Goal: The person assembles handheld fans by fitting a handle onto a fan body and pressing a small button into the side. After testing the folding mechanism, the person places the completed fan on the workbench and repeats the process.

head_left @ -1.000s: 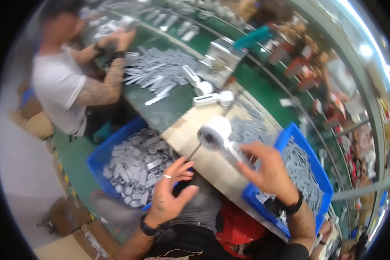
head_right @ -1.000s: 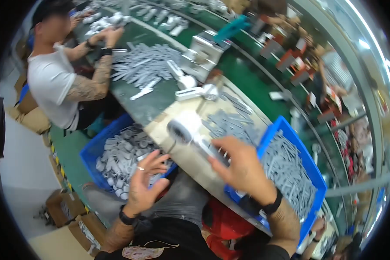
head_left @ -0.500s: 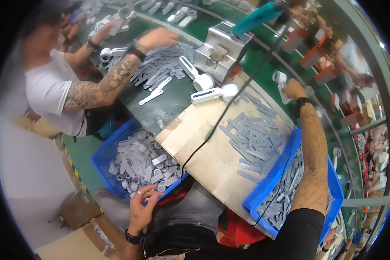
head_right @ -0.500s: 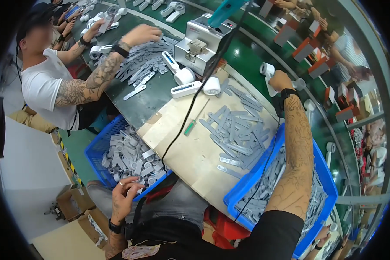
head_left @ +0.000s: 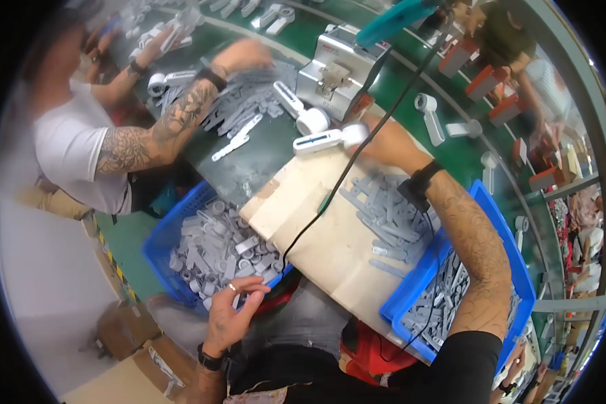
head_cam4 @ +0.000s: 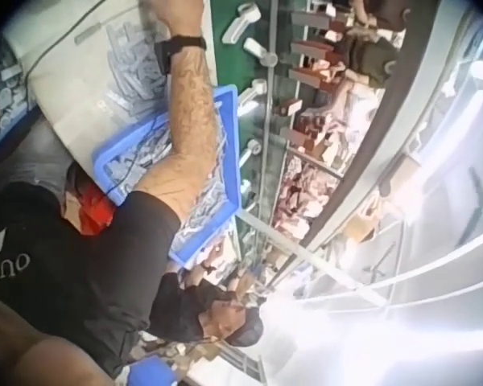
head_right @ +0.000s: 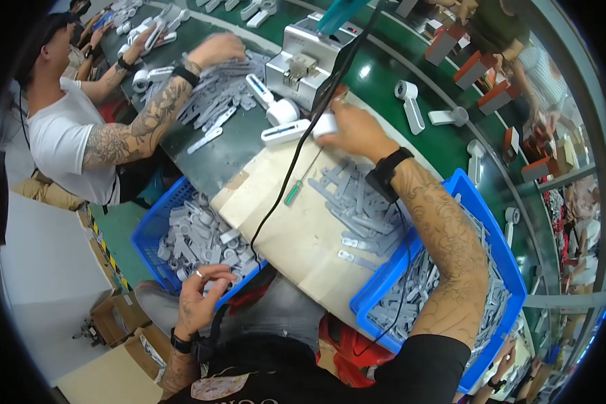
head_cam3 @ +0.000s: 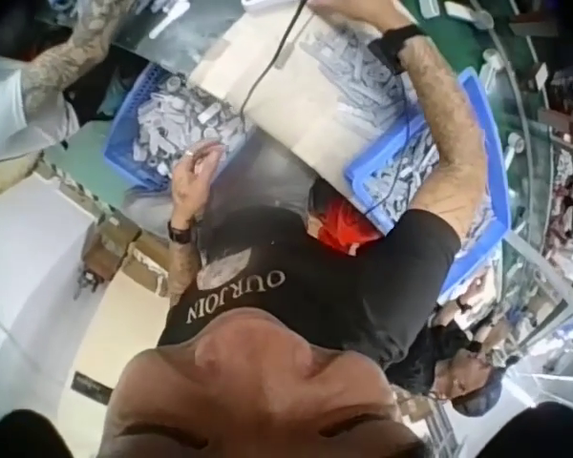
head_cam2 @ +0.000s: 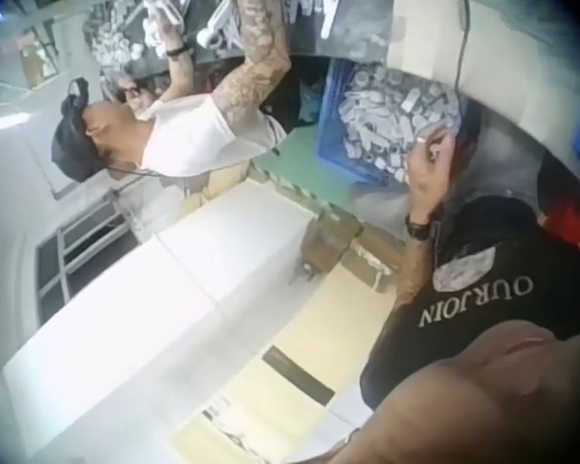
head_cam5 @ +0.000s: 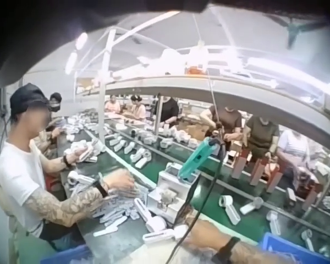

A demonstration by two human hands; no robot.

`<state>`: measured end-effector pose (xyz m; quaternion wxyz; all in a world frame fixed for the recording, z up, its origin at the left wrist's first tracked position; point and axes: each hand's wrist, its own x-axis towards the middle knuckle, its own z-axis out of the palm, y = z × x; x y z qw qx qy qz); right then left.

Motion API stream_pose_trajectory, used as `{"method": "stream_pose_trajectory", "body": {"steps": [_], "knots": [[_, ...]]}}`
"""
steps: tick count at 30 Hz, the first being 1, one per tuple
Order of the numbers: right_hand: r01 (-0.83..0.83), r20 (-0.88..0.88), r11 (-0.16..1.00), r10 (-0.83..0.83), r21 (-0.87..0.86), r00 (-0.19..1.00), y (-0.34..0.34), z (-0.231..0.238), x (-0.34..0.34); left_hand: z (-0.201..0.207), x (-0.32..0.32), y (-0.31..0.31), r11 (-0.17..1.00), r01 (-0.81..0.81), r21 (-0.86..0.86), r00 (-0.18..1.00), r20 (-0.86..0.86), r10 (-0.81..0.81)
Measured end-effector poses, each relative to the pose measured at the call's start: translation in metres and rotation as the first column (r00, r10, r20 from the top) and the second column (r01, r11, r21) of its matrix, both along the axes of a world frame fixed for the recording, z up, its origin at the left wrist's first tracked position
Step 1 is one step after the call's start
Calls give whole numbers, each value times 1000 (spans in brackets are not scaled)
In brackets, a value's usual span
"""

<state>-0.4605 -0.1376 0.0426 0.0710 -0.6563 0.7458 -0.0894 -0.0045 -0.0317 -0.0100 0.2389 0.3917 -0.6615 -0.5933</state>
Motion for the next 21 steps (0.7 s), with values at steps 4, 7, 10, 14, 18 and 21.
{"method": "stream_pose_trajectory", "body": {"steps": [4,7,10,14,18,21], "knots": [[-36,113,989,52,-141,992,42,51,-11,13,7,7,992,-13,127,997,-70,22],[-49,71,997,53,-63,996,86,98,24,14,14,13,991,-70,118,994,-78,80],[-94,105,994,88,56,991,147,116,67,19,-11,13,995,-86,54,986,-140,93],[-391,194,917,370,82,909,185,105,153,48,-26,24,955,252,-157,967,13,-253],[-494,188,855,466,155,865,188,91,188,47,-20,34,894,447,-45,883,181,-433],[-548,369,830,481,102,796,175,72,189,41,-6,40,911,411,32,905,105,-411]]}}
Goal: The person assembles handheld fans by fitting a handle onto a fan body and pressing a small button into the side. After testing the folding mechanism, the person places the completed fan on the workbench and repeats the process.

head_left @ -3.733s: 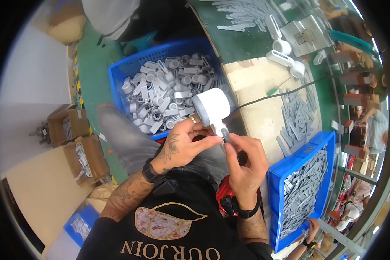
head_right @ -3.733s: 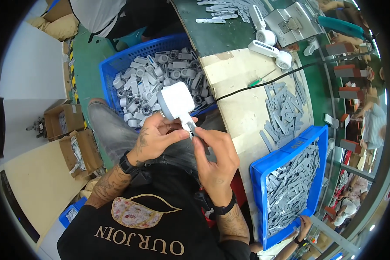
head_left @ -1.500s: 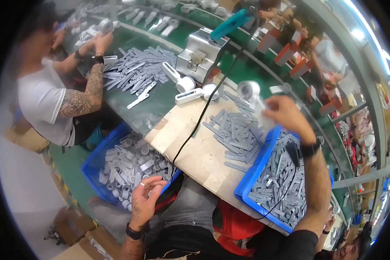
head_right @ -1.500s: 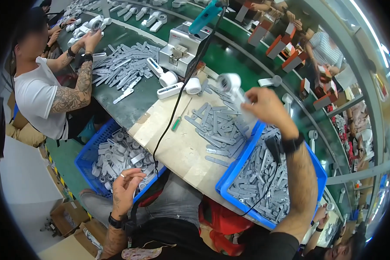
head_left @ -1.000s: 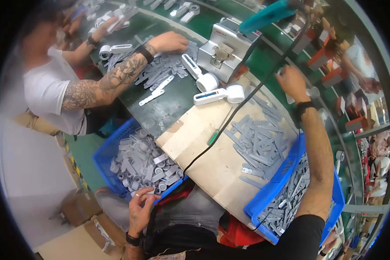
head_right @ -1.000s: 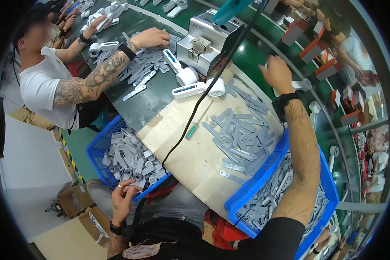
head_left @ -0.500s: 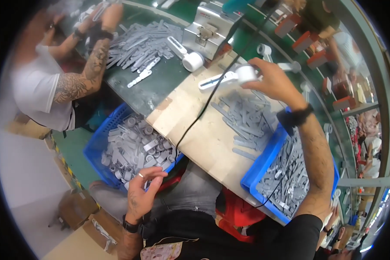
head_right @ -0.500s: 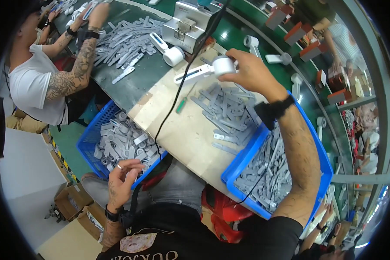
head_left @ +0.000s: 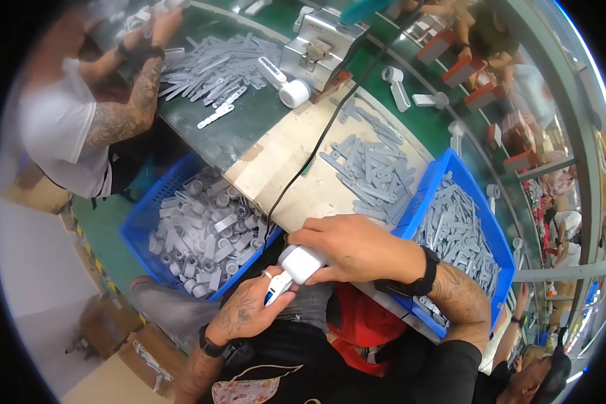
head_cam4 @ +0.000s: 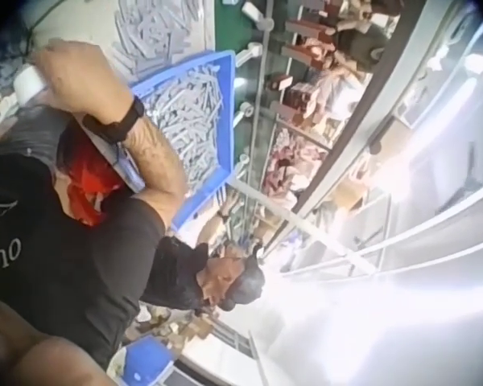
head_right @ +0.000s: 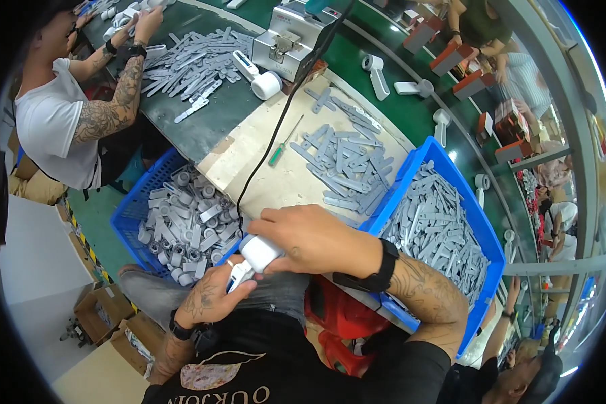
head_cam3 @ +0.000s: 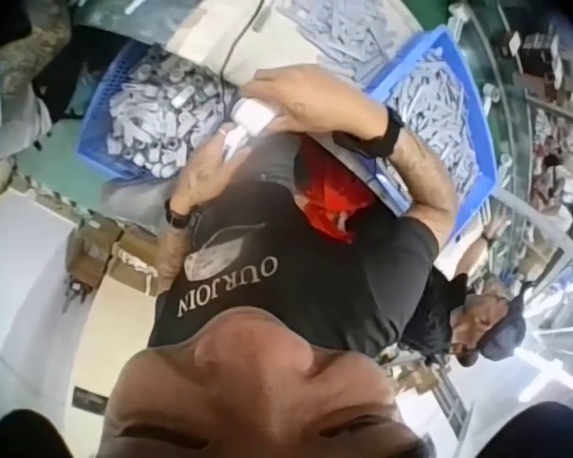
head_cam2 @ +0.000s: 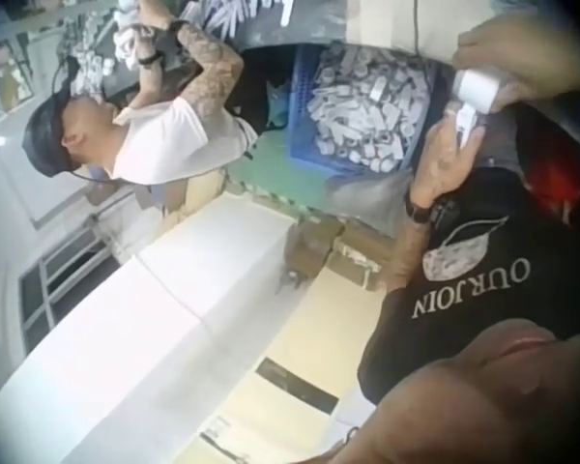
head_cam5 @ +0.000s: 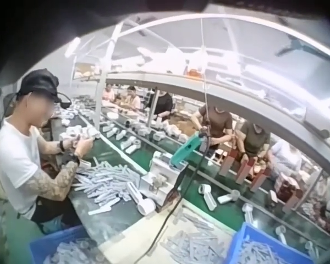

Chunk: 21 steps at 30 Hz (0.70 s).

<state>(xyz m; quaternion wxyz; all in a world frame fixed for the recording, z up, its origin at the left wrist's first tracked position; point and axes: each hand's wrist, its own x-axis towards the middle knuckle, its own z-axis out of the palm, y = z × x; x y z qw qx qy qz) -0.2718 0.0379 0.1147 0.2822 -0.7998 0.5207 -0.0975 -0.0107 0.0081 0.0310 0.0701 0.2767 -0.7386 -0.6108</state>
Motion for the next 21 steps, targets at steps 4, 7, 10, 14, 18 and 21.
{"method": "stream_pose_trajectory", "body": {"steps": [4,7,10,14,18,21], "knots": [[-100,-42,995,101,18,994,-19,-6,15,-8,19,-4,996,-58,74,997,-38,61],[-150,163,960,113,238,980,-49,-5,-4,-4,33,-5,975,-132,181,991,32,129],[181,11,943,-191,280,981,-96,-11,-83,-16,49,-3,967,-197,163,978,101,182],[539,-369,786,-618,-302,694,-114,-53,-228,-27,49,6,766,-305,566,919,-35,392],[557,-321,764,-643,-325,695,-118,-94,-253,-51,48,9,674,-178,717,820,-271,505],[463,-407,810,-583,-361,703,-115,-87,-255,-38,40,7,649,-226,726,734,-311,604]]}}
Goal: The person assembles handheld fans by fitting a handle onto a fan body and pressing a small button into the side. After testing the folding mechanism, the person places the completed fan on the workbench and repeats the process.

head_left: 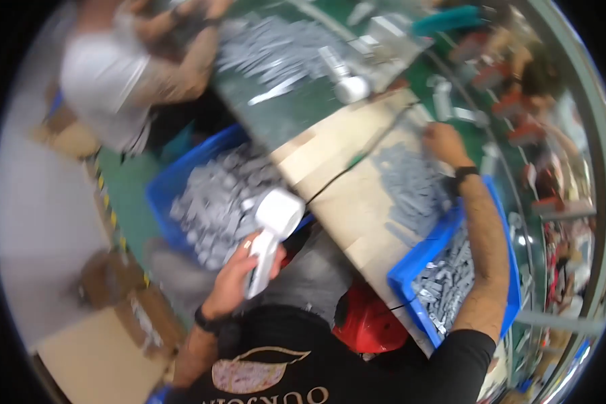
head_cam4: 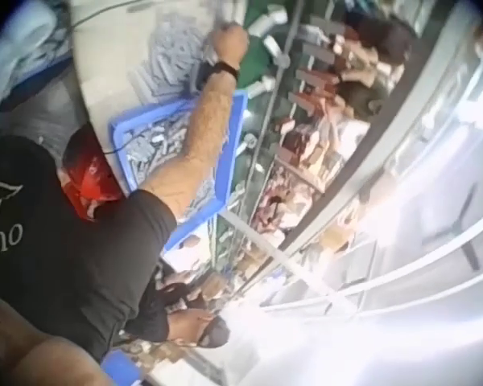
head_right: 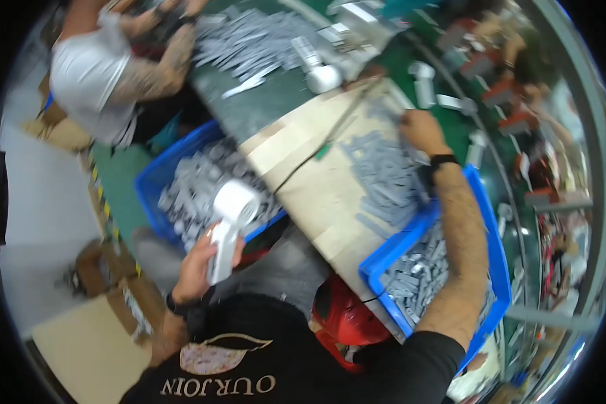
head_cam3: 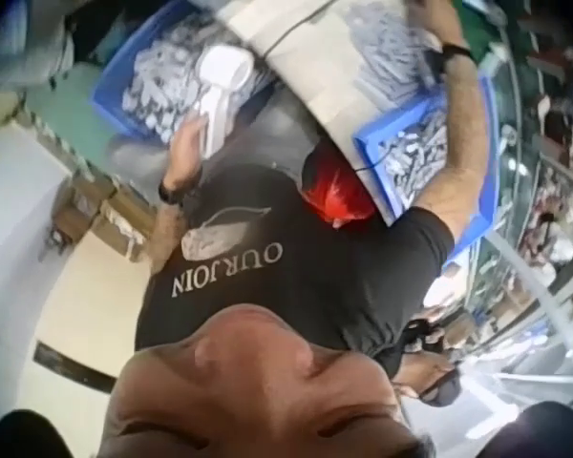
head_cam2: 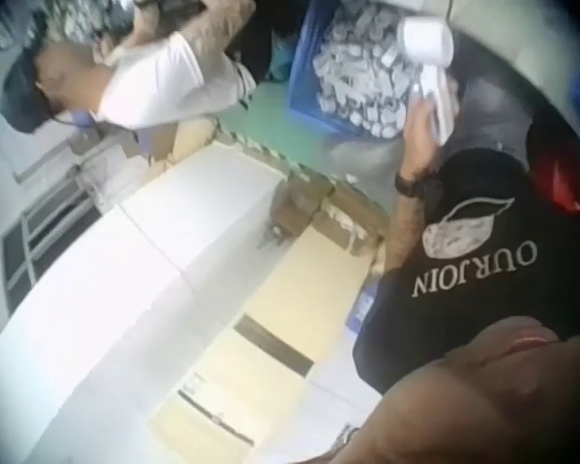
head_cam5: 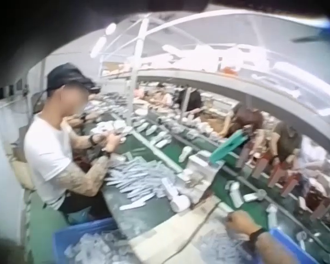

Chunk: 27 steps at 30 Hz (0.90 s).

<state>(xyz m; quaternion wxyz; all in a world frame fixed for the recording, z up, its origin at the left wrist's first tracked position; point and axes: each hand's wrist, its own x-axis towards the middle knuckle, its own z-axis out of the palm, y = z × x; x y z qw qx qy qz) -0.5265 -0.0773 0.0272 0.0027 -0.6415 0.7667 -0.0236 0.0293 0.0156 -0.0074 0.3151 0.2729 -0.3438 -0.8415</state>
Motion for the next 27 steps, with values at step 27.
{"method": "stream_pose_trajectory", "body": {"steps": [27], "knots": [[-9,724,945,257,-327,641,166,19,400,-1,15,5,993,49,-110,997,-55,-55]]}}
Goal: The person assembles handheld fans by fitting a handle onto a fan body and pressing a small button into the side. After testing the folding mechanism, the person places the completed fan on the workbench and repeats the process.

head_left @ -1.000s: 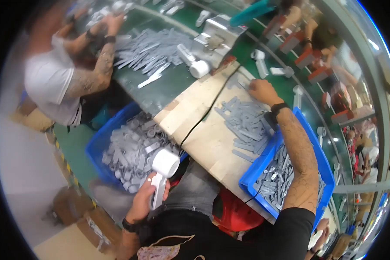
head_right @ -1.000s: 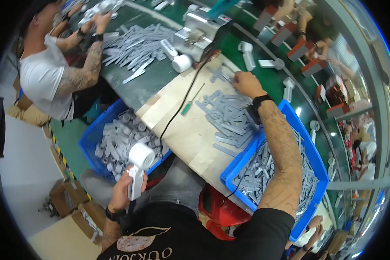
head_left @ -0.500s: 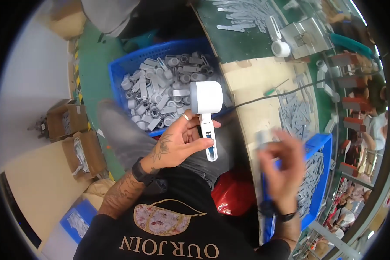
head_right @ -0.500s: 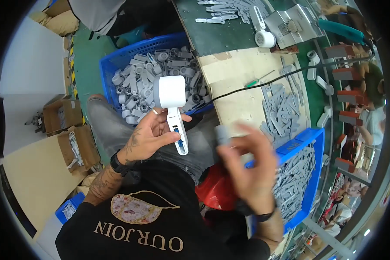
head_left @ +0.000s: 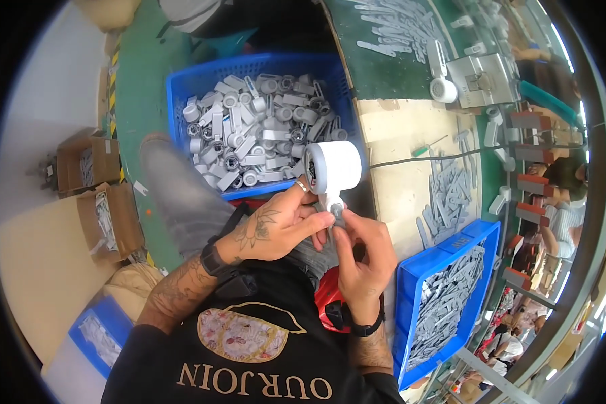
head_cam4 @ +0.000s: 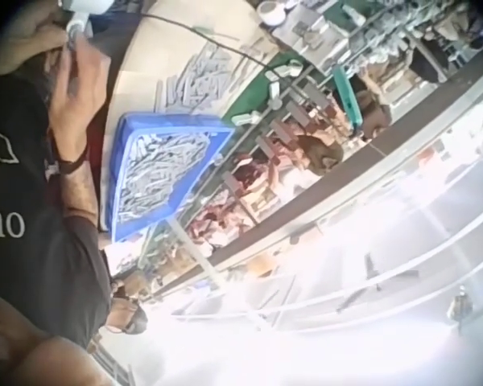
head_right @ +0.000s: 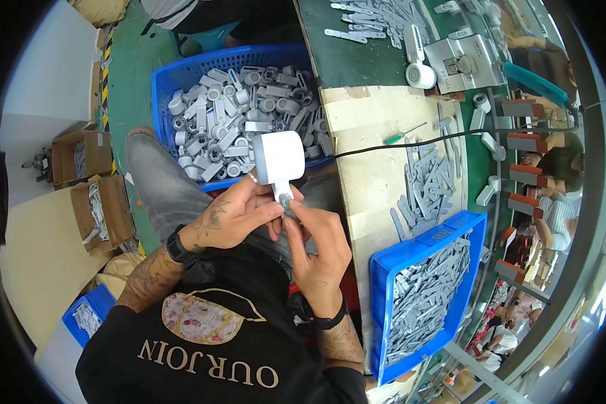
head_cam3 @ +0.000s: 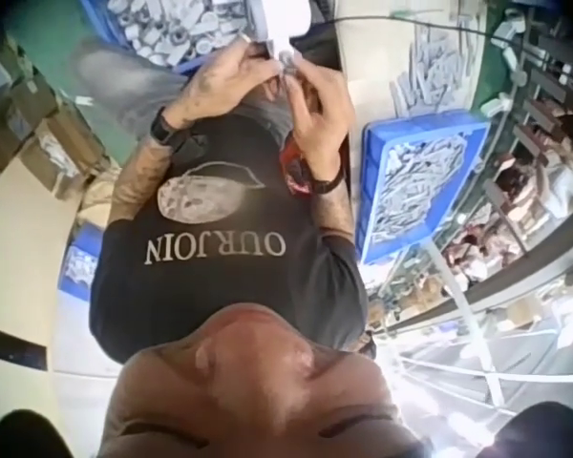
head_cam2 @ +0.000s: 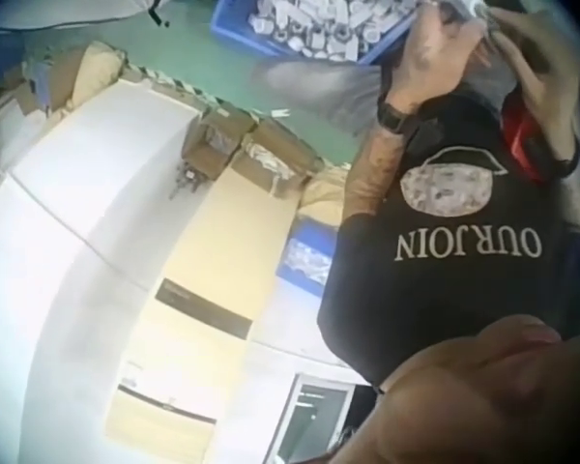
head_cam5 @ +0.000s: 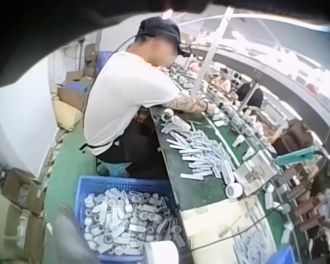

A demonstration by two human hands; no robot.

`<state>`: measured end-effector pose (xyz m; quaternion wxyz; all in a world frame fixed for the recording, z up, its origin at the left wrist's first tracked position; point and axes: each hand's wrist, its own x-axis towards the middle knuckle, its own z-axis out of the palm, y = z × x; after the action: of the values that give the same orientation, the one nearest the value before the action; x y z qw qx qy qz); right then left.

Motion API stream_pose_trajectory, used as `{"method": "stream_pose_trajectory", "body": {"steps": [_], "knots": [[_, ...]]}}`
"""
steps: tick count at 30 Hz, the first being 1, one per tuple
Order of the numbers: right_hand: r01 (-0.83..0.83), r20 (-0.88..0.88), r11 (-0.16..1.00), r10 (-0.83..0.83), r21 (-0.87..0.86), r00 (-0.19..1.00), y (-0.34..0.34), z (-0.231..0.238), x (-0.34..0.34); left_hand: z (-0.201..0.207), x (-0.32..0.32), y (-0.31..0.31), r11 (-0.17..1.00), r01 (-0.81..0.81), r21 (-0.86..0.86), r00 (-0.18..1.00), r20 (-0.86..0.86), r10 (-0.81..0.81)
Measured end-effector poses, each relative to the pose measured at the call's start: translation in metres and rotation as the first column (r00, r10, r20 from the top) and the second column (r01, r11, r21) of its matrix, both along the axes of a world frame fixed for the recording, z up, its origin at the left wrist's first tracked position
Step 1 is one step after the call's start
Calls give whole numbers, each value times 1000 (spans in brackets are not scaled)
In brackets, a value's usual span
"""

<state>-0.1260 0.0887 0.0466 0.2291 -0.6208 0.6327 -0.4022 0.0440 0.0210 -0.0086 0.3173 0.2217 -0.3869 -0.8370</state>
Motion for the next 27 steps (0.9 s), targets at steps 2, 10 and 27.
{"method": "stream_pose_trajectory", "body": {"steps": [2,10,27], "knots": [[-16,-138,998,7,-58,990,-4,0,1,-1,0,-2,1000,3,-15,1000,13,-3],[-31,-259,991,-4,-129,966,-13,-12,-1,0,-10,-10,996,-68,-51,998,7,68],[-361,665,841,3,402,747,-11,14,-26,17,-1,5,963,161,-217,983,128,-135]]}}
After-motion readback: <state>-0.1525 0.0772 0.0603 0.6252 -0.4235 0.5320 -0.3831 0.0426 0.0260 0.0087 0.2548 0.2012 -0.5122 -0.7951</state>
